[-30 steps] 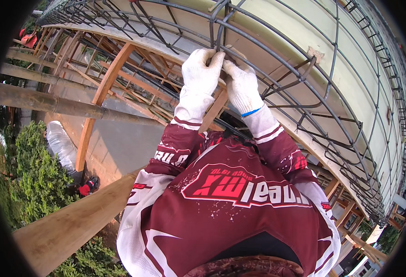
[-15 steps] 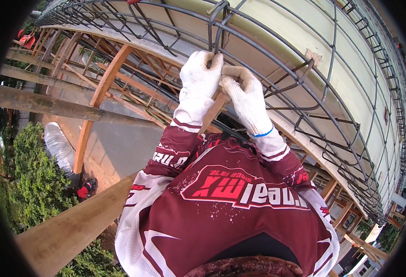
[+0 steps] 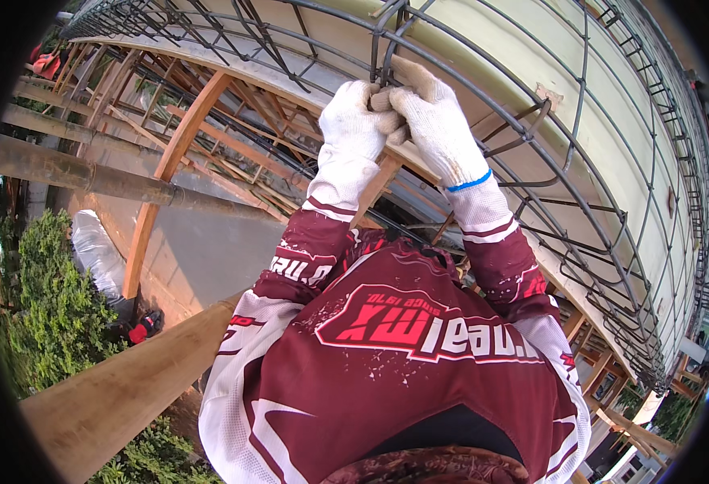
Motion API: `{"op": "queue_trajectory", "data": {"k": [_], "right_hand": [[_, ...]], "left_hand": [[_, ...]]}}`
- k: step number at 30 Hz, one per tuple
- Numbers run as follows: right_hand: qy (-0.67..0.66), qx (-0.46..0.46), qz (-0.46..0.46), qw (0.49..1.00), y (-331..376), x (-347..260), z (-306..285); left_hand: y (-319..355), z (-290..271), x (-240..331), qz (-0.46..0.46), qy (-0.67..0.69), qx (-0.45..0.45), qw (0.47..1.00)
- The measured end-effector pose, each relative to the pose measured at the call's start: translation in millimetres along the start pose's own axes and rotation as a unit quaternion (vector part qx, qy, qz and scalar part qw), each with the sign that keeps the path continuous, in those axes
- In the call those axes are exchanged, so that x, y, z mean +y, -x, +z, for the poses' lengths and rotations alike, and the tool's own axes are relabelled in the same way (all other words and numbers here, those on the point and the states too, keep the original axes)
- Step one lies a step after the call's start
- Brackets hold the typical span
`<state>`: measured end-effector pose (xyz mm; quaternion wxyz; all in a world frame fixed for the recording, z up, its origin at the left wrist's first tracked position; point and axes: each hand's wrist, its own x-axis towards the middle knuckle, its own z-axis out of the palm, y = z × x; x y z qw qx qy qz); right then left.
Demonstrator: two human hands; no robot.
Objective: The person ties wire around intersecting rebar rods on a curved roof framework using pliers. The person repeatedly wraps and twists wire at multiple joints to secure the rebar grid.
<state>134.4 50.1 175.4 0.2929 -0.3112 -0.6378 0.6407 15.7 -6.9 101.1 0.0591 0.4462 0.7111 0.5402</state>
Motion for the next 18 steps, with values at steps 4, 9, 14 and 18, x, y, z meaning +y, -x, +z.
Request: {"op": "queue_trajectory", "data": {"k": [4, 9, 14, 18], "right_hand": [[0.153, 0.059, -0.076, 0.984, -1, 6, 1], [0.4, 0.127, -0.258, 0.87, -11, 8, 1], [0.401, 0.159, -0.22, 0.875, -6, 4, 3], [0.42, 0.163, -0.134, 0.883, -5, -1, -1]], "left_hand": [[-3, 3, 0, 0.019, -0.044, 0.037, 0.998], [-6, 5, -4, 0.062, -0.064, 0.066, 0.994], [-6, 6, -3, 0.068, -0.046, 0.075, 0.994], [-6, 5, 1, 0.058, -0.058, 0.072, 0.994]]}}
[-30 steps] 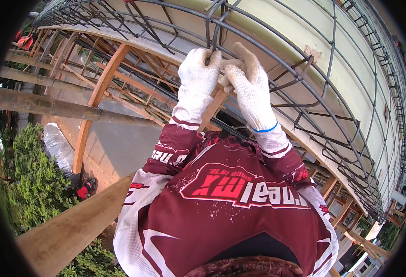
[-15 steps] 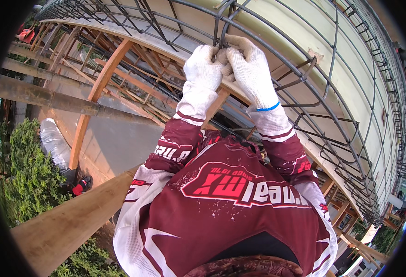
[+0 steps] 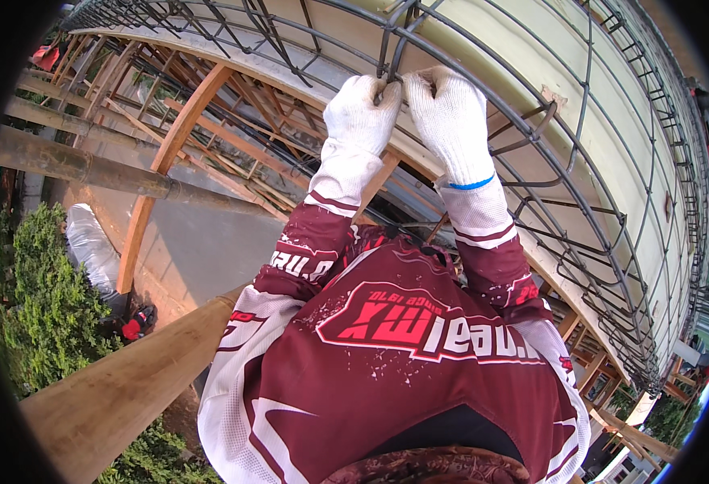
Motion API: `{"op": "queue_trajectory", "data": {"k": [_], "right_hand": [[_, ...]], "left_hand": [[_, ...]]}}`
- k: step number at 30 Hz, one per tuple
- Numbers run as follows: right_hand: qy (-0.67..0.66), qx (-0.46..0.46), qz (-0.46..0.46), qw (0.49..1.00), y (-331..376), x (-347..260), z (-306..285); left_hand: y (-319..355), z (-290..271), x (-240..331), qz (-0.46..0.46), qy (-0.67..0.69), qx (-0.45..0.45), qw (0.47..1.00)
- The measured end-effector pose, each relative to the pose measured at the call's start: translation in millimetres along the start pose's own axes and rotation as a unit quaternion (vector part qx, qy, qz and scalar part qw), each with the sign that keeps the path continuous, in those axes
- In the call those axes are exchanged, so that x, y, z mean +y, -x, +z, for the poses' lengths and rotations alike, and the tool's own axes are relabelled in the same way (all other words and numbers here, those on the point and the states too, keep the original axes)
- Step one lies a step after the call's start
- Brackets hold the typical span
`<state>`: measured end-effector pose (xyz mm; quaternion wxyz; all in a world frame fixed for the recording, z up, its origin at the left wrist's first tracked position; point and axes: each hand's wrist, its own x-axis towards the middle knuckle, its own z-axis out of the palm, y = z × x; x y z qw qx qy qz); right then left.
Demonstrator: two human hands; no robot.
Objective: The person ties wire around intersecting rebar rods on a curved roof framework using pliers. The person repeatedly wraps and twists wire at multiple joints to secure the rebar grid.
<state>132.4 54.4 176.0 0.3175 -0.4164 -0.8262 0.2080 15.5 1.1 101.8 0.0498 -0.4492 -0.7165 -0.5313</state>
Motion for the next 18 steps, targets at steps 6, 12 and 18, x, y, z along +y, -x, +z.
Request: {"op": "queue_trajectory", "data": {"k": [6, 12, 18], "right_hand": [[-0.235, -0.091, 0.171, 0.953, -2, -4, -5], [-0.293, -0.007, 0.123, 0.948, 12, -9, 20], [-0.228, 0.111, 0.064, 0.965, 29, 0, 45]], "left_hand": [[1, 0, -1, -0.005, 0.015, -0.002, 1.0], [-1, -7, -6, 0.005, 0.027, -0.051, 0.998], [0, -41, -1, -0.04, 0.1, -0.129, 0.986]]}}
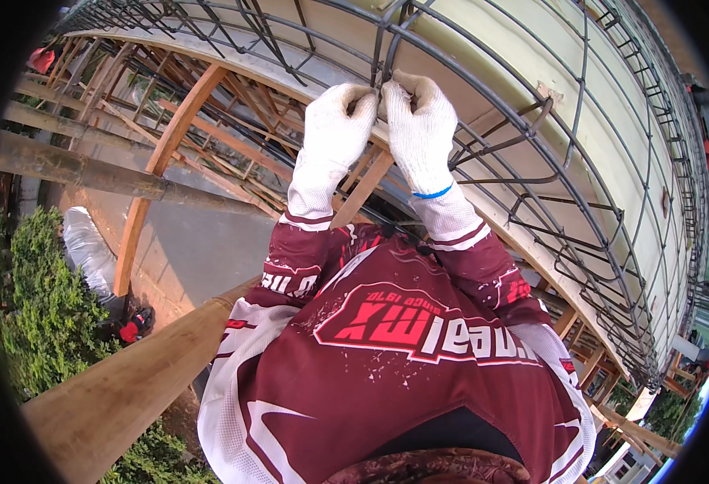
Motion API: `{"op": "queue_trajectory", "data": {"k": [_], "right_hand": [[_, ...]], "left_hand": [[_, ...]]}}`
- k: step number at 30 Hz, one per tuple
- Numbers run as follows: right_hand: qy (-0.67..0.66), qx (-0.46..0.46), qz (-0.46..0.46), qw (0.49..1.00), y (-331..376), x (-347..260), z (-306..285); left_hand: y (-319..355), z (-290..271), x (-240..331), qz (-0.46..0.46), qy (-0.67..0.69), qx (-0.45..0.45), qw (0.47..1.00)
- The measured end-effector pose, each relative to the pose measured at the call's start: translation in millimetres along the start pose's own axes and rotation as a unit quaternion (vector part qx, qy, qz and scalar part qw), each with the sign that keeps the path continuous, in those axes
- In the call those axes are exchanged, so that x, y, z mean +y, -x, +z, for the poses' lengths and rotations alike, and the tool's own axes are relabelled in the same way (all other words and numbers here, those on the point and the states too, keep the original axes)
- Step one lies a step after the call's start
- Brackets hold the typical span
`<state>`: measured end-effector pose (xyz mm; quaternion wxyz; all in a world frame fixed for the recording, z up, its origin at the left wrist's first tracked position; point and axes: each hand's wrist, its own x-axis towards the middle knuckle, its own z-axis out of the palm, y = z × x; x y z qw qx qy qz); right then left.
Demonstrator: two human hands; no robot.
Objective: The person ties wire around intersecting rebar rods on a curved roof framework using pliers. The person repeatedly wraps and twists wire at multiple joints to secure the rebar grid.
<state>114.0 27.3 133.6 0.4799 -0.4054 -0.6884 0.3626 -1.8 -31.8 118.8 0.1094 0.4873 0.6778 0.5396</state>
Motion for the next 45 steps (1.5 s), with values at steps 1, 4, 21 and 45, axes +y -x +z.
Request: {"op": "queue_trajectory", "data": {"k": [1, 4, 21, 45], "right_hand": [[0.002, 0.007, -0.011, 1.0, 3, 3, 3], [-0.006, 0.022, -0.015, 1.0, 13, 13, 14], [-0.192, -0.084, 0.089, 0.974, 17, 35, 17], [-0.667, -0.247, 0.331, 0.62, 4, 48, 18]], "left_hand": [[2, -4, 4, -0.035, 0.007, -0.006, 0.999], [1, -12, 14, -0.067, 0.073, -0.008, 0.995], [18, -9, 62, 0.039, -0.101, -0.022, 0.994], [44, -37, 19, -0.147, 0.073, 0.006, 0.986]]}}
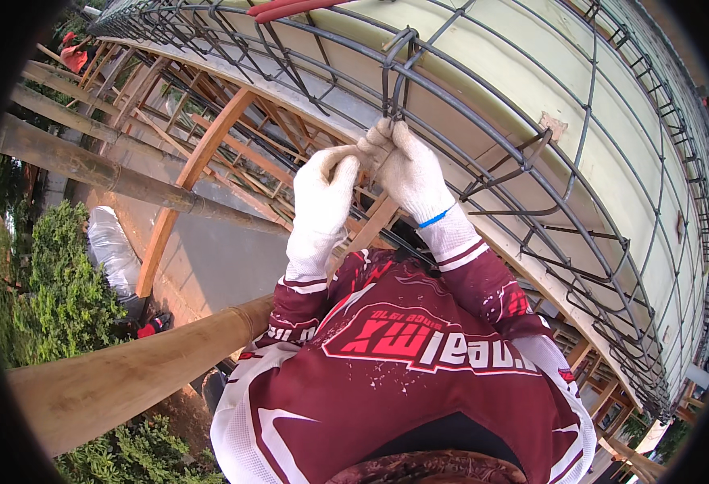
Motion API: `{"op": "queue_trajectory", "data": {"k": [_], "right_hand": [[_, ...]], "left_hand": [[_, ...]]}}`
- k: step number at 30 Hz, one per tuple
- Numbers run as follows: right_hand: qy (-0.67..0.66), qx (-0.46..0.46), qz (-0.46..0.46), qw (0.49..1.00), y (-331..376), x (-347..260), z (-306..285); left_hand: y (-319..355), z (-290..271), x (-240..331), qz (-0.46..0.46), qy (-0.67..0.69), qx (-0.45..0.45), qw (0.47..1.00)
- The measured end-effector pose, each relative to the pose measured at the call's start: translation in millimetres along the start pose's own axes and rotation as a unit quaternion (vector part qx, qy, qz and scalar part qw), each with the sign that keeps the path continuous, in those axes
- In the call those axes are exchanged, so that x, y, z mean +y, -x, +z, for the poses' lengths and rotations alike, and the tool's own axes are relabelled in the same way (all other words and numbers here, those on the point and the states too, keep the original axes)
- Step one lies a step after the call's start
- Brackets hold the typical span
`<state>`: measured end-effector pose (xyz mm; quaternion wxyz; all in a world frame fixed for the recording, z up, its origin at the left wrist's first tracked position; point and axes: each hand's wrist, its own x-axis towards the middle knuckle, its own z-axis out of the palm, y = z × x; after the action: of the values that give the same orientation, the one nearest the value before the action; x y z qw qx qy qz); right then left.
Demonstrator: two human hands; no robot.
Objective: The person ties wire around intersecting rebar rods on a curved roof framework using pliers. The person repeatedly wraps and twists wire at multiple joints to secure the rebar grid.
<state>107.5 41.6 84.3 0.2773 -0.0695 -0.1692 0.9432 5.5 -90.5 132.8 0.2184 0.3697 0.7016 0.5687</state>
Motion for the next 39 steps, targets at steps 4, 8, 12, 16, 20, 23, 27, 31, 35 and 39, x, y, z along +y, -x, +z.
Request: {"op": "queue_trajectory", "data": {"k": [4, 8, 12, 16, 20, 23, 27, 31, 35, 39], "right_hand": [[0.193, 0.049, -0.051, 0.979, 17, 0, -7], [0.296, 0.105, -0.065, 0.947, 38, 10, -15], [0.399, 0.14, -0.048, 0.905, 67, 14, -26], [0.477, 0.126, -0.018, 0.869, 92, 8, -43], [0.531, 0.15, 0.005, 0.834, 103, 8, -54], [0.58, 0.124, -0.008, 0.805, 107, 7, -54], [0.625, 0.106, 0.005, 0.773, 121, 2, -45], [0.657, 0.09, -0.024, 0.748, 128, 0, -26], [0.65, 0.058, -0.009, 0.757, 127, -8, 4], [0.638, -0.01, -0.085, 0.766, 117, -13, 41]], "left_hand": [[-45, -5, 29, 0.137, 0.0, 0.202, 0.97], [-114, -19, 81, 0.344, -0.269, 0.297, 0.849], [-157, -32, 116, 0.452, -0.442, 0.234, 0.739], [-176, -40, 131, 0.432, -0.428, 0.149, 0.78], [-174, -44, 127, 0.476, -0.346, 0.08, 0.804], [-171, -44, 118, 0.504, -0.404, 0.113, 0.755], [-177, -44, 106, 0.491, -0.351, 0.108, 0.79], [-208, -52, 112, 0.375, -0.386, 0.162, 0.827], [-180, -76, 103, 0.403, -0.409, 0.288, 0.766], [-125, -70, 101, 0.291, -0.239, 0.211, 0.902]]}}
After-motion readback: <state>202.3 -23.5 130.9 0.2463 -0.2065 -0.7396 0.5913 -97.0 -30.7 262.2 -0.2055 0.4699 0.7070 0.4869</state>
